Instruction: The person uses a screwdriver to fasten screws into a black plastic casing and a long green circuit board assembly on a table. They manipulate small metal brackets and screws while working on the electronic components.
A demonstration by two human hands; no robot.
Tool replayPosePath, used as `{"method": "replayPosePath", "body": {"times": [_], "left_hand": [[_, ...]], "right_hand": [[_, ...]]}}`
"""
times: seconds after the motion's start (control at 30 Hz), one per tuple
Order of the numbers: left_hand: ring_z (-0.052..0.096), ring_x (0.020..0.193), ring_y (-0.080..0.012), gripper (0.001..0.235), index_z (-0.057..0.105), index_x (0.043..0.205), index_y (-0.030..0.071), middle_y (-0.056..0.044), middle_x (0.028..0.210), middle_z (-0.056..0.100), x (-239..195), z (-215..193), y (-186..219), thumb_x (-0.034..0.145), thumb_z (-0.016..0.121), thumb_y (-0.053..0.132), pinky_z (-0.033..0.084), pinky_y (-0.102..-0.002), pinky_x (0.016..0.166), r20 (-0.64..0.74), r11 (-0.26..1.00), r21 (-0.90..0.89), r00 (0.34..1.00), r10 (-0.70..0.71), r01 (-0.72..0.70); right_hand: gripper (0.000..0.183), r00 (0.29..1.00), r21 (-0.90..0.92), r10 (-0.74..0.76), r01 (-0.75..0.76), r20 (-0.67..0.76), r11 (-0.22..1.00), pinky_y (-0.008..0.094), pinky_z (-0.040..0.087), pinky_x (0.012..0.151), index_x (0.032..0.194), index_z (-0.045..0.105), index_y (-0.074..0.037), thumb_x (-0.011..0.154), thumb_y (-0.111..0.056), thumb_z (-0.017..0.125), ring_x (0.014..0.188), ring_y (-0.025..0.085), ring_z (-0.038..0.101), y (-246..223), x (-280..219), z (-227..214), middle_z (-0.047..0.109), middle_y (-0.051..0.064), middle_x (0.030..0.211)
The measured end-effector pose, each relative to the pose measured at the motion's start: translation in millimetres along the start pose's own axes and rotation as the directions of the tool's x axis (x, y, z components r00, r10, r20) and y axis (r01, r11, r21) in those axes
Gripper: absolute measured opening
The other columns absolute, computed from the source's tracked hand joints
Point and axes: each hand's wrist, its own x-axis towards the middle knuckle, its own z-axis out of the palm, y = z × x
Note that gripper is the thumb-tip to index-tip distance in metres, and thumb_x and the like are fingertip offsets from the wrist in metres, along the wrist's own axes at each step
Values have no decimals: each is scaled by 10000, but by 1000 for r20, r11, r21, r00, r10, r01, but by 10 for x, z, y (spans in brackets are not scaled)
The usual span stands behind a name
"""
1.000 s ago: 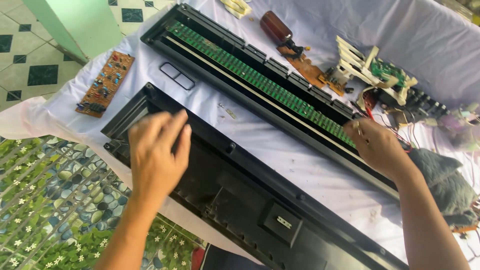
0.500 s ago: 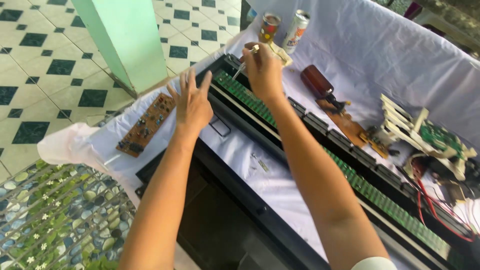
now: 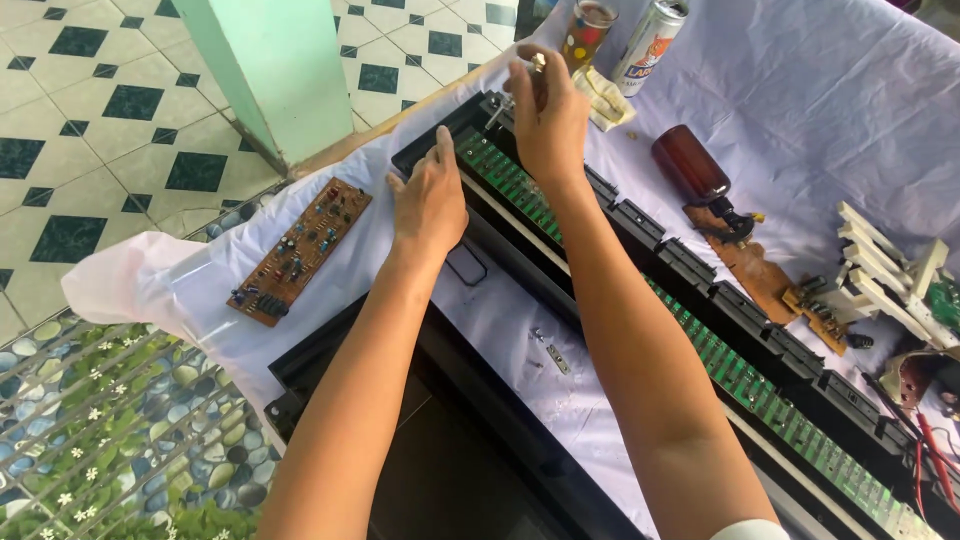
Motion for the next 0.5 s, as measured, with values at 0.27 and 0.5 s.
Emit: {"method": "replayPosePath", "body": {"times": [0.27,0.5], "left_hand": [[572,1075,-408,689,411,1490,-7,-222,1237,544,12,239,-229,827,549,-132,555,-517,761,-76,993,10,990,116,-116],[550,1245,-352,856,390,1566,123,-129,1448,499,-1,-99,-254,777,479,-197,477,-451,1007,109,978,-208,994,31,-8]], "right_hand": [[249,989,48,148,-147,-26,988,277,558,649,1250,559,-62,1092,-254,543,723,127,709,-2,-238,-105,772,96,890],[237,980,56,173,-168,-99,984,259,451,596,1254,557,-97,1090,-268,557,615,81,524,2,-222,-154,729,57,859]]}}
